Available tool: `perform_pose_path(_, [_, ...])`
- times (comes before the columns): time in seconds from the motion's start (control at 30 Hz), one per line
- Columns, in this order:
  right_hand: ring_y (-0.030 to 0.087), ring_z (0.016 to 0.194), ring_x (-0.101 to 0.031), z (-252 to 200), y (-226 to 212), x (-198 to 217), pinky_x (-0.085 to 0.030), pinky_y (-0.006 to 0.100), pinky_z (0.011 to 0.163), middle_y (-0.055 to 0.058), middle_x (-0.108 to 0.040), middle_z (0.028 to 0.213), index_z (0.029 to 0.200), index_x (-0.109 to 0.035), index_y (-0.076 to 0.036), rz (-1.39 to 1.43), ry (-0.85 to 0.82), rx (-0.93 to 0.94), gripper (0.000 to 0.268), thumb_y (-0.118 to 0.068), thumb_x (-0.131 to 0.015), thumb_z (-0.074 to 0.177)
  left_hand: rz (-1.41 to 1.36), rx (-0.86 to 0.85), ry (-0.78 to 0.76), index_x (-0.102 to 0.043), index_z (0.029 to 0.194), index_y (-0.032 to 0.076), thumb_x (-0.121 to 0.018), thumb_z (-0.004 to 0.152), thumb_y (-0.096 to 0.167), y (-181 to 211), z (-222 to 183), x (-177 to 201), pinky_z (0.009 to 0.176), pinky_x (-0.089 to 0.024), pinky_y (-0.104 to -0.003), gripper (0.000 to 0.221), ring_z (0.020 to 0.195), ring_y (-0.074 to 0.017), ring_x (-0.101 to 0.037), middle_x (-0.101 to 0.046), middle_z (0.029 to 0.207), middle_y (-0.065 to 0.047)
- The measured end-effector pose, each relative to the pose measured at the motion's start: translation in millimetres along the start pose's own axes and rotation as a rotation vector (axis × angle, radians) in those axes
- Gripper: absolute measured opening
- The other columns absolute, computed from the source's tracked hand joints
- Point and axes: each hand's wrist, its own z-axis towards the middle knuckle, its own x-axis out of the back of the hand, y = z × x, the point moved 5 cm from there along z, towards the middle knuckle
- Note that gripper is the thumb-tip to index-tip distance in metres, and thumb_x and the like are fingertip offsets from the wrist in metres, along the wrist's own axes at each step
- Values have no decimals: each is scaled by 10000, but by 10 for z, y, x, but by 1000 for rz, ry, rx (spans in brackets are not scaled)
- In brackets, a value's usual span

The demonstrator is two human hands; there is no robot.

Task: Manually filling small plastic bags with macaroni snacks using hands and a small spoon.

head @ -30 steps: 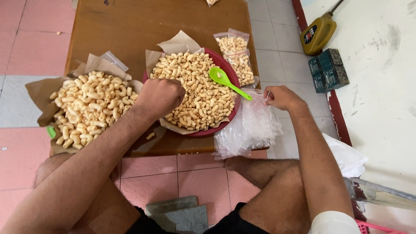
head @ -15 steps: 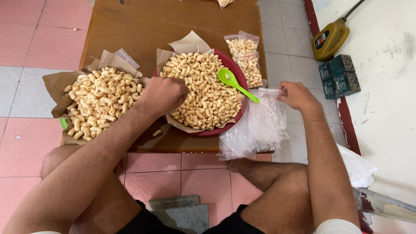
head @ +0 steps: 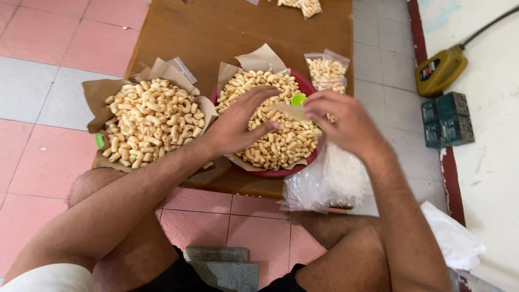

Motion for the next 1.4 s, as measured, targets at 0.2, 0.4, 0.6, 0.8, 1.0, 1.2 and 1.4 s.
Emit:
perform_pose_path(0.2, [398, 1019, -770, 187, -328, -198, -596, 510, 933, 216, -776, 1111, 1144, -798, -32, 203, 4, 129, 164, -58, -661, 1059, -223, 35, 217, -793, 1237, 29, -722, 1077, 111, -268, -3, -130, 410, -421, -207, 194, 421, -109, -533, -838, 1052, -192])
perform_pose_path(0.4, [382, 1039, -762, 192, 27, -149, -585, 499, 925, 176, -763, 1148, 1170, -780, -40, 125, 74, 114, 153, -83, -735, 1031, -289, 183, 319, -836, 1021, 82, -841, 966, 168, -90, -60, 132, 816, -592, -269, 102, 949, -131, -764, -838, 929, -148])
perform_pose_path(0.6, [360, 963, -776, 141, 48, -112, -587, 492, 898, 183, -748, 1191, 1205, -767, -31, 132, 95, 129, 190, -53, -736, 1019, -315, 209, 313, -834, 988, 60, -901, 895, 167, -122, -56, 130, 805, -613, -290, 158, 882, -148, -789, -836, 877, -149])
perform_pose_path(0.8, [294, 869, -729, 94, -159, -163, -587, 444, 861, 186, -710, 1149, 1219, -773, -63, 95, 159, 242, 187, -82, -740, 1036, -282, 190, 292, -829, 1006, 44, -891, 906, 159, -100, -34, 103, 814, -622, -305, 164, 885, -200, -815, -837, 870, -145])
perform_pose_path(1.0, [331, 931, -763, 143, -467, -214, -594, 443, 807, 188, -744, 1136, 1268, -761, -62, -46, 140, 321, 238, -53, -732, 1032, -196, 175, 233, -822, 1038, 41, -860, 923, 130, -110, -6, 90, 789, -645, -345, 151, 874, -265, -830, -831, 885, -166])
perform_pose_path(1.2, [368, 942, -768, 118, -423, -385, -586, 479, 783, 169, -778, 1210, 1127, -756, -61, -39, 130, 375, 96, -75, -714, 1042, -186, 205, 159, -784, 1166, 7, -869, 806, 64, -304, 3, 26, 887, -651, -410, 374, 975, -335, -817, -829, 981, -203])
perform_pose_path(1.4, [261, 933, -756, 124, -425, -472, -564, 400, 837, 171, -783, 1265, 1086, -776, -102, -45, -47, 323, 88, -106, -712, 1026, -37, 130, -267, -410, 1569, -58, -891, 807, 309, 130, 98, 196, 1165, -419, -723, 973, 1368, -561, -576, -572, 1491, -378])
